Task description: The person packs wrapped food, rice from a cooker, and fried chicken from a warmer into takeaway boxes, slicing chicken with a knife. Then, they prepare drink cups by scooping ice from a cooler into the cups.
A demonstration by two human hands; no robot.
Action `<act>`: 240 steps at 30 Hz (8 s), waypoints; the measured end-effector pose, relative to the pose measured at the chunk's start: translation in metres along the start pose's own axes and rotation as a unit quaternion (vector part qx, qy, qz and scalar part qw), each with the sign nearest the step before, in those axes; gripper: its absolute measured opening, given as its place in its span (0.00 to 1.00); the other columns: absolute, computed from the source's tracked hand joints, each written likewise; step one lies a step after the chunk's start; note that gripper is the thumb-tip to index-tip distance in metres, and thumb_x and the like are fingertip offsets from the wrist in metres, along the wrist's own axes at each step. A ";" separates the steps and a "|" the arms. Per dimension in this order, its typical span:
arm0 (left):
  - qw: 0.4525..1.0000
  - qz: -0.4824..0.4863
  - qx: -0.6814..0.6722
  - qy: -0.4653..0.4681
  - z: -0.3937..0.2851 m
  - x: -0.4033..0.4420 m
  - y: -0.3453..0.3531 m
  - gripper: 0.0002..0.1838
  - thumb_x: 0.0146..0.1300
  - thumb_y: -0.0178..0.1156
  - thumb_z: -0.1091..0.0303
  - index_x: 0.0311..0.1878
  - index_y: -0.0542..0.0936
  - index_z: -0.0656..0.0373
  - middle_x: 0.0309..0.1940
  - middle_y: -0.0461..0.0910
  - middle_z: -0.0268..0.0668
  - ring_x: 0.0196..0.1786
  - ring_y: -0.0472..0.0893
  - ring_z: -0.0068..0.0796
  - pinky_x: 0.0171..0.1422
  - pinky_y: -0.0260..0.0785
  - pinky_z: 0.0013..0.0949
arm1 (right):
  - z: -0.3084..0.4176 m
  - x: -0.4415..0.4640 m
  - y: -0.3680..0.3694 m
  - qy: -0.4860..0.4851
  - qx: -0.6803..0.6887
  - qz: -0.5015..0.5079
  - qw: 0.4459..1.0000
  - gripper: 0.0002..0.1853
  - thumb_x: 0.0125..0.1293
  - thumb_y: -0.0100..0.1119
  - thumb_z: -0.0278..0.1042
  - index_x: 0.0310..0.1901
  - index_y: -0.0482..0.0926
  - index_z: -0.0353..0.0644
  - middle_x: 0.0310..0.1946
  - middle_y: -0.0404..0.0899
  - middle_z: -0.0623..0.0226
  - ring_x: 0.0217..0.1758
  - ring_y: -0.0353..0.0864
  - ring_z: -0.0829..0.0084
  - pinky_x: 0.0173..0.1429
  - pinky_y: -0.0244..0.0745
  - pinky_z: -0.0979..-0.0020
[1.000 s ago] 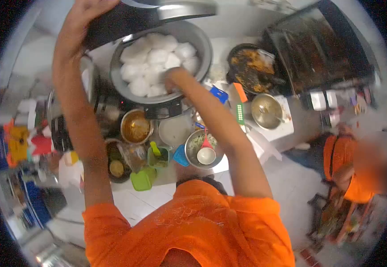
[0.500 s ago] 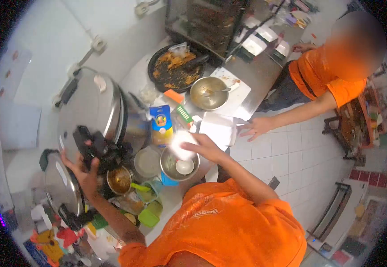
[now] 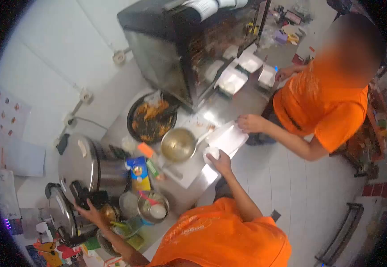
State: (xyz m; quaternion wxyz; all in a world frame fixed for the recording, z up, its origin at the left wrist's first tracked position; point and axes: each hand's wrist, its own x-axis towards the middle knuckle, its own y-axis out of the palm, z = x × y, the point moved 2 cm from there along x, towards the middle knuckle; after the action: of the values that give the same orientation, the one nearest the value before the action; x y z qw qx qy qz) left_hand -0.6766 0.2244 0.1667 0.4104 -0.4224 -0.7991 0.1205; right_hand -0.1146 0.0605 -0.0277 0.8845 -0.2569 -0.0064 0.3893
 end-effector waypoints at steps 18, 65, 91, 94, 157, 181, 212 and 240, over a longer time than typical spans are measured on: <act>0.968 0.202 -0.117 -0.088 -0.205 -0.239 0.196 0.09 0.67 0.50 0.78 0.44 0.79 0.62 0.25 0.75 0.30 0.29 0.73 0.16 0.35 0.66 0.22 | -0.068 0.234 -0.187 0.040 0.134 -0.070 0.988 0.26 0.58 0.74 0.49 0.48 0.84 0.33 0.42 0.87 0.58 0.45 0.84 0.69 0.52 0.76 0.68; 0.917 0.362 -0.060 -0.156 -0.249 -0.313 0.247 0.12 0.61 0.51 0.79 0.38 0.85 0.58 0.17 0.79 0.38 0.21 0.77 0.20 0.28 0.70 0.29 | -0.114 0.302 -0.260 0.072 0.204 -0.056 0.975 0.20 0.64 0.71 0.41 0.51 0.83 0.35 0.44 0.85 0.65 0.45 0.82 0.74 0.51 0.77 0.71; 0.893 0.424 -0.005 -0.151 -0.135 -0.379 0.135 0.13 0.57 0.49 0.82 0.36 0.84 0.65 0.22 0.79 0.37 0.29 0.81 0.22 0.35 0.76 0.30 | 0.077 0.175 -0.216 -0.130 0.303 0.420 0.846 0.19 0.64 0.69 0.41 0.51 0.83 0.39 0.49 0.83 0.65 0.52 0.81 0.71 0.55 0.77 0.70; 0.840 0.492 -0.092 -0.209 -0.097 -0.400 0.129 0.13 0.58 0.52 0.78 0.38 0.85 0.60 0.22 0.82 0.39 0.26 0.81 0.28 0.36 0.74 0.32 | 0.131 0.048 -0.214 -0.227 0.192 0.607 0.737 0.21 0.65 0.67 0.47 0.49 0.83 0.38 0.51 0.82 0.62 0.55 0.78 0.69 0.58 0.75 0.66; 0.836 -0.094 -0.054 -0.538 0.425 -0.486 -0.481 0.16 0.65 0.53 0.79 0.54 0.81 0.58 0.29 0.84 0.37 0.35 0.85 0.28 0.39 0.79 0.32 | 0.225 -0.899 0.672 -0.357 -0.023 0.794 0.492 0.18 0.68 0.63 0.48 0.45 0.83 0.38 0.40 0.86 0.61 0.44 0.85 0.65 0.50 0.78 0.65; 0.996 0.023 0.019 -0.086 0.674 -0.167 -0.559 0.62 0.37 0.82 0.51 0.72 0.53 0.52 0.70 0.54 0.58 0.73 0.55 0.66 0.73 0.54 0.64 | 0.243 -0.924 0.817 -0.333 -0.122 0.754 0.553 0.19 0.70 0.57 0.45 0.30 0.81 0.36 0.27 0.82 0.53 0.28 0.77 0.53 0.36 0.72 0.59; 0.970 -0.027 -0.031 -0.241 0.680 -0.215 -0.543 0.56 0.37 0.81 0.59 0.65 0.53 0.63 0.68 0.53 0.56 0.72 0.57 0.56 0.73 0.59 0.54 | 0.451 -0.879 0.662 -0.343 0.082 0.614 0.707 0.18 0.74 0.54 0.38 0.27 0.76 0.37 0.17 0.72 0.60 0.20 0.75 0.65 0.30 0.69 0.66; 0.925 -0.102 0.330 -0.159 0.604 -0.223 -0.476 0.37 0.67 0.64 0.57 0.70 0.61 0.68 0.64 0.65 0.56 0.64 0.70 0.57 0.67 0.65 0.56 | 0.094 -0.266 0.139 -0.224 -0.343 -0.319 0.855 0.13 0.70 0.54 0.38 0.53 0.80 0.53 0.34 0.84 0.52 0.36 0.82 0.45 0.38 0.76 0.50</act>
State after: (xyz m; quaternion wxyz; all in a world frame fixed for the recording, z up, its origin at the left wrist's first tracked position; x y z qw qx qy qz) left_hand -1.3399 -0.1472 -0.0832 0.4042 -0.1544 -0.8077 0.4005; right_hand -0.4146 -0.0029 0.0401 0.7909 -0.4335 -0.4187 0.1056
